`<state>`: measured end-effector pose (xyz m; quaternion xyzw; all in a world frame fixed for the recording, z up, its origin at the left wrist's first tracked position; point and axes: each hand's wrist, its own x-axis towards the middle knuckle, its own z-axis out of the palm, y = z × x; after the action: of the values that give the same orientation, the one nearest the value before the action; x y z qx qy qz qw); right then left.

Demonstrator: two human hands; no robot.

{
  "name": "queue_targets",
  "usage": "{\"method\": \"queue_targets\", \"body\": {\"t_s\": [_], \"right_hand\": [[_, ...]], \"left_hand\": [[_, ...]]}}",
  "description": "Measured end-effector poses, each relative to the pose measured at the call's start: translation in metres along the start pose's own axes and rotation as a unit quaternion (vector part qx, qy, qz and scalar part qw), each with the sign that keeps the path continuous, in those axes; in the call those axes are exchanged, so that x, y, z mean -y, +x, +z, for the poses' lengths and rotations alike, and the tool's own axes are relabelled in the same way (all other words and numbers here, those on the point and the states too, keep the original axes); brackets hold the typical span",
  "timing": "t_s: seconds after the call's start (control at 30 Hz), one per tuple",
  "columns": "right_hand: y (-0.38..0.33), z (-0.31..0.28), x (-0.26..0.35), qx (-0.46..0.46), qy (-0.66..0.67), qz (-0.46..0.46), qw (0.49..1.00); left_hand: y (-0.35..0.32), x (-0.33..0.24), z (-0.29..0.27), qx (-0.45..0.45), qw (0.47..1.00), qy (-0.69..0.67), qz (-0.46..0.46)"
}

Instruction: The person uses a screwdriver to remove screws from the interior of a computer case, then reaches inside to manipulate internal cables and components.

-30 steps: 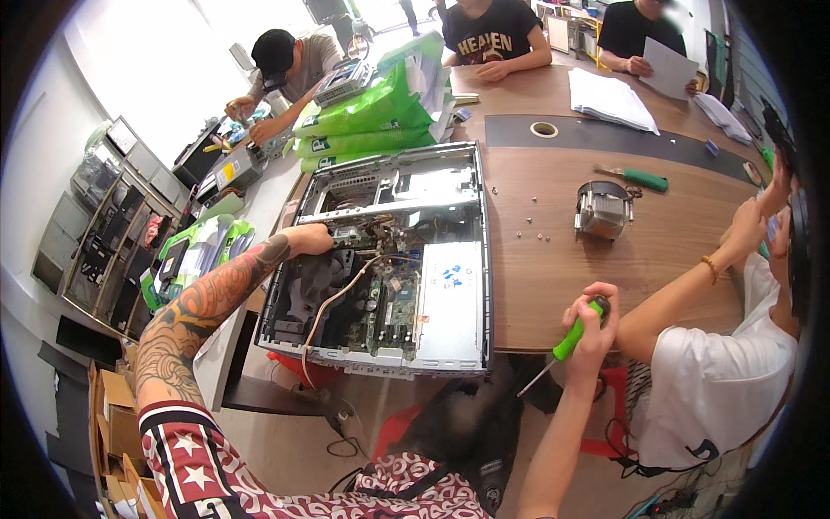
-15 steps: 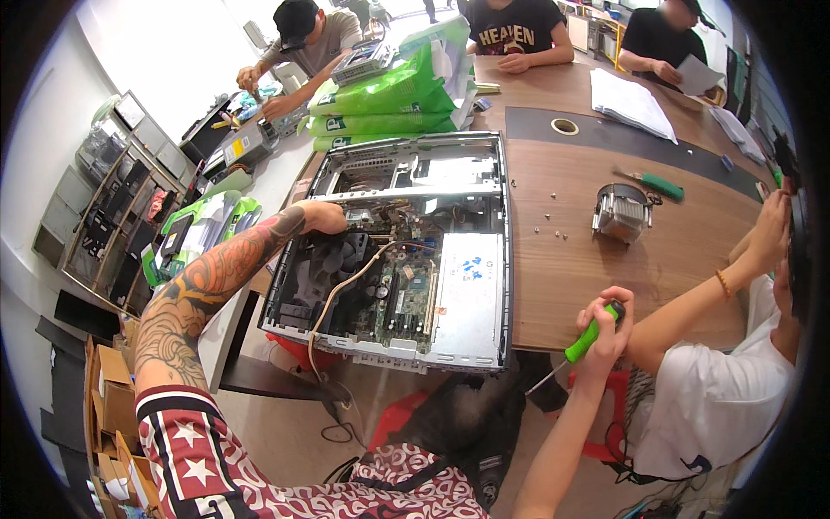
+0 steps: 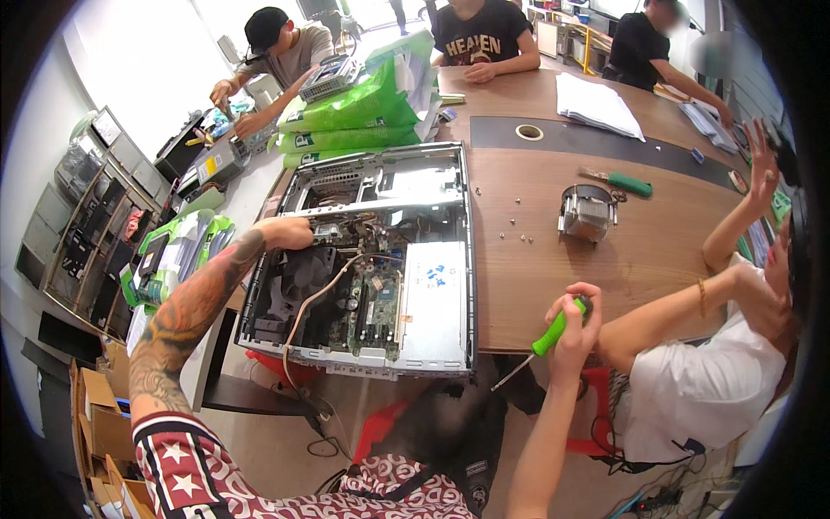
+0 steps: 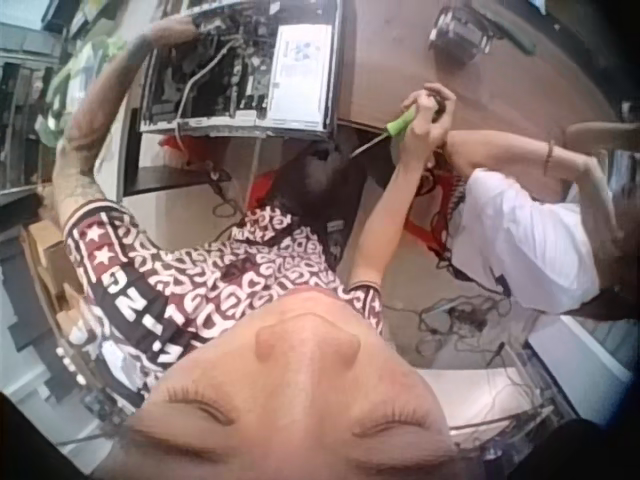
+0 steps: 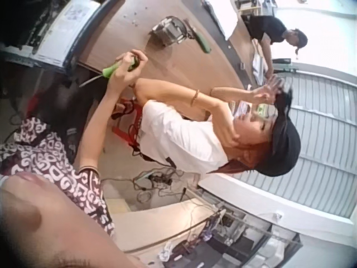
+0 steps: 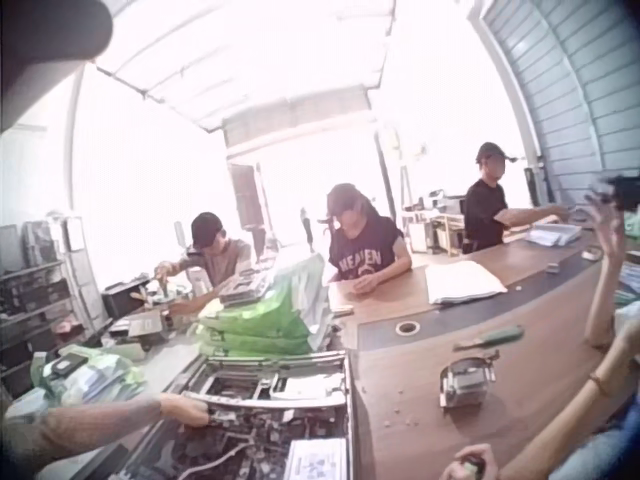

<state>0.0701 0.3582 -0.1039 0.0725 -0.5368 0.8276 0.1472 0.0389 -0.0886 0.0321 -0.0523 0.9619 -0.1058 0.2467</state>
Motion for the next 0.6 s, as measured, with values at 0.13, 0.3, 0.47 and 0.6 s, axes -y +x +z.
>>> {"method": "queue_targets", "body": {"t_s": [0.13,0.3,0.47,0.6], "right_hand": [[0.003,0.004,-0.001,-0.058,0.016,0.022,0.998],[0.008,-0.003,-0.001,-0.126,0.056,0.022,0.990],[0.014,0.000,0.002,-0.178,0.100,0.050,0.978],[0.039,0.016,0.043,-0.072,0.100,0.026,0.992]], "left_hand": [[-0.073,0.014,-0.032,0.003,0.965,-0.248,0.085],[-0.139,0.071,-0.017,-0.183,0.880,-0.424,0.112],[-0.104,0.135,0.081,-0.307,0.837,-0.453,0.022],[-0.054,0.148,0.135,-0.311,0.852,-0.420,0.026]]}}
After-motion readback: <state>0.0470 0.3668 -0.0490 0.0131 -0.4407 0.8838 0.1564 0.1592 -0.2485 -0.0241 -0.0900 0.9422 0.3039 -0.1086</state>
